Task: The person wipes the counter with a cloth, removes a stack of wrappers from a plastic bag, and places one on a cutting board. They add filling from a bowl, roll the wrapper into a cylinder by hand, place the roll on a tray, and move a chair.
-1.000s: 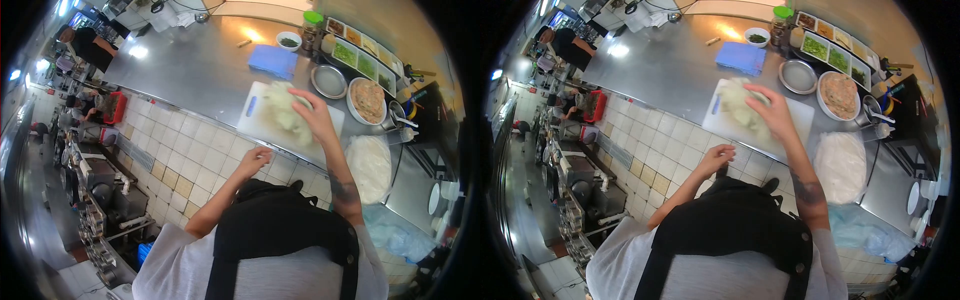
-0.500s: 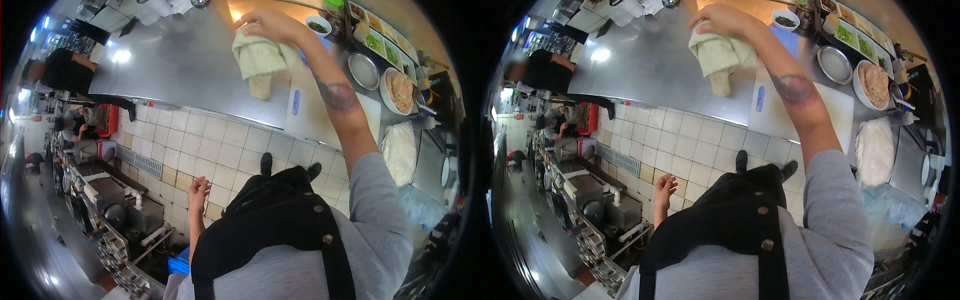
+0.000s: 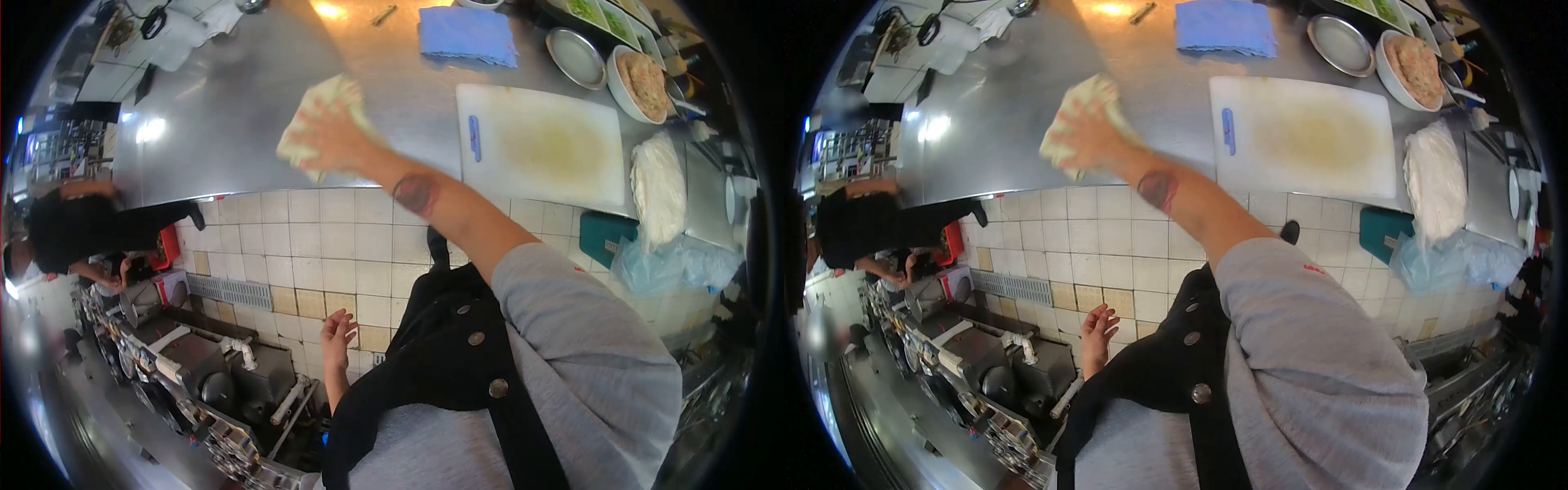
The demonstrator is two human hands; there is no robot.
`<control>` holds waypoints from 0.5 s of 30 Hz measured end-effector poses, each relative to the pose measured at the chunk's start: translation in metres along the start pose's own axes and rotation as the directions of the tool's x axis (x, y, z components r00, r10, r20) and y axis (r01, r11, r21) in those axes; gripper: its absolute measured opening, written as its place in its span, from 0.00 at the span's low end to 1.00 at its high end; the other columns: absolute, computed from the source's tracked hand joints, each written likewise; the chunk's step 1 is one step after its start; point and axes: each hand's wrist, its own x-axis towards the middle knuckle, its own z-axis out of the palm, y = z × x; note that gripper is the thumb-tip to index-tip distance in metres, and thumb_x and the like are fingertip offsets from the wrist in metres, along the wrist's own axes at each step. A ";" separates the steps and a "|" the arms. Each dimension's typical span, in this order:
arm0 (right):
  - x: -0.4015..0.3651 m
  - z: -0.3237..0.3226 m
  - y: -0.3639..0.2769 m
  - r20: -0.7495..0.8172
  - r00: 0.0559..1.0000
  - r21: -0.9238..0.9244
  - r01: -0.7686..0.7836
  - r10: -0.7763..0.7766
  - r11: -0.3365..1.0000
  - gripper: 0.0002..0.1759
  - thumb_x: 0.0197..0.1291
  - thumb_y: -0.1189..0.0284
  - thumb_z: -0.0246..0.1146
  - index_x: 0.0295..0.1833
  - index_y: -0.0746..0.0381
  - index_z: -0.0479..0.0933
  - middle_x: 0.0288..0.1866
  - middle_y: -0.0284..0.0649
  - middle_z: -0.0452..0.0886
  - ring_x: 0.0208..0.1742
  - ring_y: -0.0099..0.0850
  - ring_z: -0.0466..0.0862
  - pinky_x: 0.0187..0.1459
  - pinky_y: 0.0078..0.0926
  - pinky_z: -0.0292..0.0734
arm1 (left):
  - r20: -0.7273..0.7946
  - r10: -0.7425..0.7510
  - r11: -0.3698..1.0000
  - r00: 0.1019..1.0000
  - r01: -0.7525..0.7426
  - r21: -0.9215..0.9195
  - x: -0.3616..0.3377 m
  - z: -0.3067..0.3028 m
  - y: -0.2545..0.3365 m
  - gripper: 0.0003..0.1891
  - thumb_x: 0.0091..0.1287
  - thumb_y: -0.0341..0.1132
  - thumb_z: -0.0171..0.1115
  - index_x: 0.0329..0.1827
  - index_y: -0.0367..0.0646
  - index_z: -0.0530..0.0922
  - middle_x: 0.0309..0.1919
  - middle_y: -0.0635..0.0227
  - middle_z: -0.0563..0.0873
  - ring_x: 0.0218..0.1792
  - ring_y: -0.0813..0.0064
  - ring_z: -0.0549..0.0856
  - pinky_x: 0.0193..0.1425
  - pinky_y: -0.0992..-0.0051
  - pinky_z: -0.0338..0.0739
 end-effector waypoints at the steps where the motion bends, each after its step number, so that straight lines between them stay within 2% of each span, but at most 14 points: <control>1: -0.011 0.003 -0.015 -0.004 0.999 0.075 0.049 -0.049 0.996 0.37 0.58 0.38 0.51 0.72 0.40 0.64 0.79 0.42 0.52 0.78 0.50 0.48 0.71 0.65 0.35 | 0.016 -0.005 0.999 1.000 0.004 0.033 0.007 0.000 0.002 0.16 0.69 0.38 0.61 0.57 0.43 0.76 0.47 0.68 0.83 0.42 0.75 0.83 0.46 0.75 0.77; 2: -0.026 0.000 -0.030 -0.014 0.995 0.150 0.098 -0.097 0.984 0.34 0.60 0.44 0.54 0.71 0.40 0.65 0.78 0.42 0.53 0.78 0.49 0.50 0.71 0.66 0.37 | 0.030 -0.009 0.998 1.000 0.007 0.066 0.014 0.001 0.005 0.16 0.69 0.39 0.61 0.57 0.43 0.76 0.47 0.68 0.83 0.43 0.75 0.83 0.46 0.75 0.77; 3: -0.043 -0.004 -0.038 -0.012 0.996 0.143 0.085 -0.085 0.986 0.34 0.60 0.44 0.54 0.71 0.40 0.65 0.78 0.42 0.53 0.78 0.49 0.50 0.71 0.66 0.37 | 0.044 -0.002 0.994 0.999 -0.003 0.108 0.018 0.005 0.011 0.17 0.69 0.39 0.60 0.58 0.43 0.75 0.48 0.67 0.83 0.44 0.75 0.83 0.47 0.75 0.76; 5: -0.079 -0.017 -0.047 -0.081 0.997 -0.037 0.009 -0.012 0.999 0.34 0.56 0.60 0.61 0.71 0.42 0.65 0.77 0.45 0.54 0.75 0.51 0.56 0.66 0.67 0.51 | 0.084 0.013 0.991 0.996 -0.024 0.131 0.030 0.012 0.021 0.17 0.69 0.39 0.60 0.59 0.43 0.75 0.48 0.67 0.83 0.44 0.75 0.83 0.47 0.75 0.76; 6: -0.094 -0.023 -0.050 -0.087 0.996 -0.044 -0.005 0.002 0.999 0.34 0.56 0.60 0.61 0.71 0.42 0.65 0.77 0.45 0.54 0.75 0.51 0.56 0.66 0.67 0.51 | 0.112 0.026 0.989 0.993 -0.042 0.144 0.035 0.015 0.026 0.18 0.70 0.38 0.60 0.59 0.43 0.75 0.49 0.67 0.83 0.45 0.75 0.83 0.48 0.74 0.76; 8: -0.122 -0.036 -0.050 -0.132 0.935 -0.182 -0.348 0.328 0.920 0.37 0.52 0.69 0.62 0.71 0.44 0.65 0.76 0.50 0.54 0.72 0.52 0.60 0.65 0.63 0.55 | 0.159 0.042 0.982 0.986 -0.070 0.174 0.042 0.024 0.039 0.18 0.70 0.39 0.60 0.60 0.43 0.75 0.49 0.66 0.83 0.45 0.75 0.83 0.48 0.74 0.76; 9: -0.134 -0.043 -0.050 -0.139 0.930 -0.184 -0.361 0.340 0.914 0.37 0.52 0.69 0.62 0.71 0.44 0.65 0.76 0.50 0.54 0.72 0.52 0.60 0.65 0.63 0.55 | 0.194 0.055 0.974 0.980 -0.095 0.203 0.044 0.027 0.046 0.18 0.70 0.39 0.60 0.60 0.42 0.75 0.50 0.66 0.83 0.45 0.75 0.83 0.48 0.74 0.76; 11: -0.153 -0.057 -0.047 -0.108 0.881 -0.344 -0.467 0.460 0.815 0.38 0.51 0.70 0.62 0.72 0.45 0.64 0.75 0.55 0.55 0.71 0.53 0.61 0.62 0.56 0.60 | 0.242 0.082 0.957 0.967 -0.144 0.250 0.048 0.029 0.055 0.18 0.70 0.38 0.59 0.60 0.42 0.74 0.50 0.66 0.83 0.45 0.75 0.83 0.47 0.76 0.76; 12: -0.162 -0.056 -0.042 -0.117 0.875 -0.344 -0.479 0.469 0.807 0.38 0.51 0.70 0.62 0.72 0.45 0.64 0.75 0.55 0.55 0.71 0.53 0.61 0.62 0.56 0.60 | 0.251 0.086 0.954 0.964 -0.152 0.259 0.048 0.030 0.058 0.18 0.70 0.38 0.59 0.60 0.42 0.74 0.50 0.66 0.83 0.45 0.75 0.83 0.47 0.76 0.76; 14: -0.184 -0.048 -0.033 -0.209 0.905 -0.393 -0.424 0.369 0.816 0.38 0.51 0.72 0.60 0.72 0.44 0.64 0.69 0.48 0.66 0.67 0.44 0.66 0.59 0.49 0.63 | 0.258 0.092 0.941 0.962 -0.169 0.292 0.049 0.031 0.064 0.18 0.70 0.37 0.58 0.60 0.42 0.74 0.49 0.66 0.83 0.45 0.75 0.83 0.46 0.76 0.76; 15: -0.198 -0.046 -0.028 -0.217 0.900 -0.394 -0.436 0.378 0.809 0.38 0.51 0.72 0.60 0.72 0.44 0.64 0.69 0.48 0.66 0.67 0.44 0.66 0.59 0.49 0.63 | 0.267 0.095 0.937 0.959 -0.176 0.300 0.051 0.029 0.063 0.18 0.70 0.37 0.58 0.60 0.42 0.74 0.49 0.66 0.83 0.45 0.75 0.83 0.46 0.76 0.76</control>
